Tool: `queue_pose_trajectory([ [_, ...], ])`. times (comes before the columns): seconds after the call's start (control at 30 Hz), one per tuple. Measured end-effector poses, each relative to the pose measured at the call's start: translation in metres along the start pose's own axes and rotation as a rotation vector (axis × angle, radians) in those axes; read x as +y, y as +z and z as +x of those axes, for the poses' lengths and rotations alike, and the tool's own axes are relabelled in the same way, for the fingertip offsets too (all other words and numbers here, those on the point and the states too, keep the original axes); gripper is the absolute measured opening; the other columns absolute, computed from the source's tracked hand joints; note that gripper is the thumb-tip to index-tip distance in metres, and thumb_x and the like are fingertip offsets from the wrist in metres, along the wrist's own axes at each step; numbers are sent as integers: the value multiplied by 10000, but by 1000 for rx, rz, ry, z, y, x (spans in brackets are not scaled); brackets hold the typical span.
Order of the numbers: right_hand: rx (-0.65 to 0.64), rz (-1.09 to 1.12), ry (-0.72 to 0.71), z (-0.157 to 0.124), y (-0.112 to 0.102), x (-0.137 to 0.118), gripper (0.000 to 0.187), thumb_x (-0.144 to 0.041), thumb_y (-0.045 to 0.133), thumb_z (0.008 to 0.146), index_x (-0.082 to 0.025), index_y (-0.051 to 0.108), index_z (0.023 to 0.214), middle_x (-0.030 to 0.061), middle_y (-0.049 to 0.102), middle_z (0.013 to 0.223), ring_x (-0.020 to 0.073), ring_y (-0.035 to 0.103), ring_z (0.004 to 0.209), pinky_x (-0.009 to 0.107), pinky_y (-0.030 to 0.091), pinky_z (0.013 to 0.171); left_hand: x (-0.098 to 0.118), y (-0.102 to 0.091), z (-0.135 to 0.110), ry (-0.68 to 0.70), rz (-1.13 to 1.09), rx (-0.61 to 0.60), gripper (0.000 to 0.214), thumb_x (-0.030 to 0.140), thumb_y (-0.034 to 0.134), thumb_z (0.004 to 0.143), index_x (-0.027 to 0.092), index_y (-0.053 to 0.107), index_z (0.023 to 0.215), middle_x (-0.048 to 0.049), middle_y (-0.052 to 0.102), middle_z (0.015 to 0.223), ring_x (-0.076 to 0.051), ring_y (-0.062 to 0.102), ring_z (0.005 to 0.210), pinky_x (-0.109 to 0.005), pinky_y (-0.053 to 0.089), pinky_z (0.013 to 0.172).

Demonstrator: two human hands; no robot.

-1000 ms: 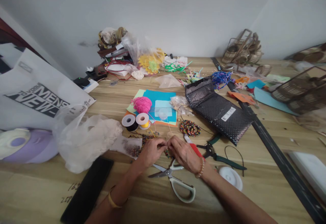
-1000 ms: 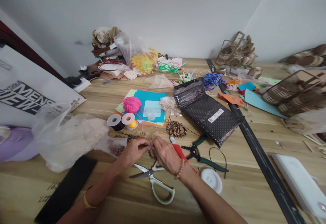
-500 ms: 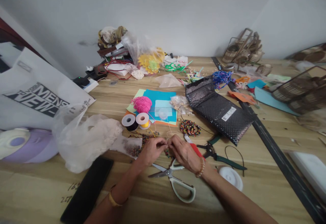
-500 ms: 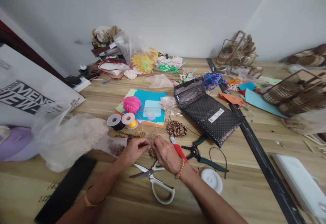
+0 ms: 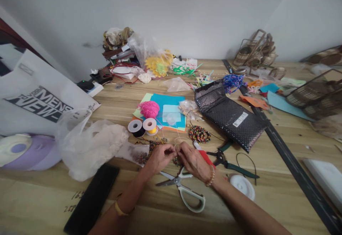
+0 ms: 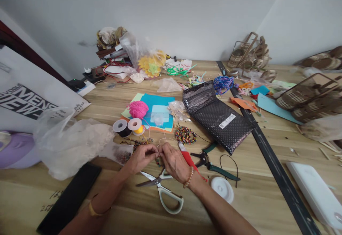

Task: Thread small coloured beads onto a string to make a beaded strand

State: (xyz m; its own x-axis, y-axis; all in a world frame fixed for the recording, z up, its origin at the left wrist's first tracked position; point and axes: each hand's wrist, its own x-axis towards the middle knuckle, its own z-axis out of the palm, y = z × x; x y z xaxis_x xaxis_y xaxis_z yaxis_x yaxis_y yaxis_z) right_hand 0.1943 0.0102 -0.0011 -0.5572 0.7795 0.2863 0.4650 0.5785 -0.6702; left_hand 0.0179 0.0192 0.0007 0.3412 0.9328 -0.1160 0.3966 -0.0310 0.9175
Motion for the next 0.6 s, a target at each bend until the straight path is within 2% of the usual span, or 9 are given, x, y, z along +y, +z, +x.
queue_pose_trajectory([
  [0.4,9,183,105,1,-5,1,81,-172,423,958,-208,495,949,25,591,847,145,566,725,254,462,668,-3,-5,3,-11,-130,-72,146,249,583,752,124,615,683,9,572,637,-117,478,623,-223,358,603],
  [0.6,12,166,43,1,-6,3,94,-174,437,959,-201,525,980,41,604,896,155,588,799,262,469,719,-4,-4,3,-11,-129,-62,141,236,590,744,126,614,659,19,556,609,-111,464,603,-221,351,594],
])
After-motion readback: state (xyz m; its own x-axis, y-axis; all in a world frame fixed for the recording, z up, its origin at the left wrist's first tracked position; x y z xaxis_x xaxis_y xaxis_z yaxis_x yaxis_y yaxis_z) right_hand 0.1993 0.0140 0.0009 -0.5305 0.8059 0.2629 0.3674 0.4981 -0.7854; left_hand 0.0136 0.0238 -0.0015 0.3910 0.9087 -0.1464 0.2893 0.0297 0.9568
